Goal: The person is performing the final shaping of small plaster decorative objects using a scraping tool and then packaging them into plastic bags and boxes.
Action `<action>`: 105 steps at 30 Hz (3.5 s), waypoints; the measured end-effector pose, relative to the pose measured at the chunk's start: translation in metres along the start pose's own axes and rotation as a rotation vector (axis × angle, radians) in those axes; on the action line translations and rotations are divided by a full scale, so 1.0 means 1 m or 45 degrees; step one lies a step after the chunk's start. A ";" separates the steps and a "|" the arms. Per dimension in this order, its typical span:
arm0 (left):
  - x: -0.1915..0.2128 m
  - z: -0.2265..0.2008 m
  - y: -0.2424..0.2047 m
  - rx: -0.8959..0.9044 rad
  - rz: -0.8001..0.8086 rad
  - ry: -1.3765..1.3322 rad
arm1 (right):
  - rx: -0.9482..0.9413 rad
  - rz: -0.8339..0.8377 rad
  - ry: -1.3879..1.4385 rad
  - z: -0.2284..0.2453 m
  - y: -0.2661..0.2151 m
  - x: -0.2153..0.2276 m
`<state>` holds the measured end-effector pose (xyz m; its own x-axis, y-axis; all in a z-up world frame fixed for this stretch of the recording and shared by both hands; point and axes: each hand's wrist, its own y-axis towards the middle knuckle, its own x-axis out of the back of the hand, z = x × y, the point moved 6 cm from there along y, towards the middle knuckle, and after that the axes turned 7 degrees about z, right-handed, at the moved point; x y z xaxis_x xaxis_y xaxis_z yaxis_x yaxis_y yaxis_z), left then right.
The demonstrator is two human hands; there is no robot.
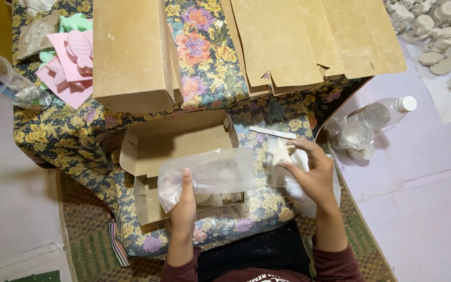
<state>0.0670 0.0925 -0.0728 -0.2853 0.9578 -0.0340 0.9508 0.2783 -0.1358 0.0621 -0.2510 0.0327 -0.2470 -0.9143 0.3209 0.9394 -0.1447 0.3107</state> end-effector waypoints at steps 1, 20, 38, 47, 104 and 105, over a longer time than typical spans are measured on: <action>-0.003 -0.009 -0.003 0.001 -0.002 -0.001 | 0.000 0.002 -0.001 -0.012 -0.005 0.007; -0.042 -0.018 -0.011 0.552 0.410 -0.489 | 0.311 0.478 0.577 0.057 -0.005 0.017; -0.046 -0.029 -0.013 0.531 0.294 -0.545 | 0.299 0.468 0.519 0.061 -0.014 0.022; -0.052 -0.027 -0.016 0.398 0.418 -0.344 | 0.333 0.494 0.486 0.070 -0.014 0.017; -0.131 -0.107 -0.056 0.018 1.225 -1.535 | -0.264 -0.016 0.452 -0.005 -0.004 0.006; -0.132 -0.105 -0.059 0.159 1.360 -1.518 | -0.176 -0.010 0.656 -0.001 -0.001 0.012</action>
<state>0.0613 -0.0425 0.0434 0.4874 0.0842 -0.8691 0.7684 -0.5142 0.3810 0.0583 -0.2618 0.0351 -0.1379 -0.9753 -0.1724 0.9692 -0.1688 0.1792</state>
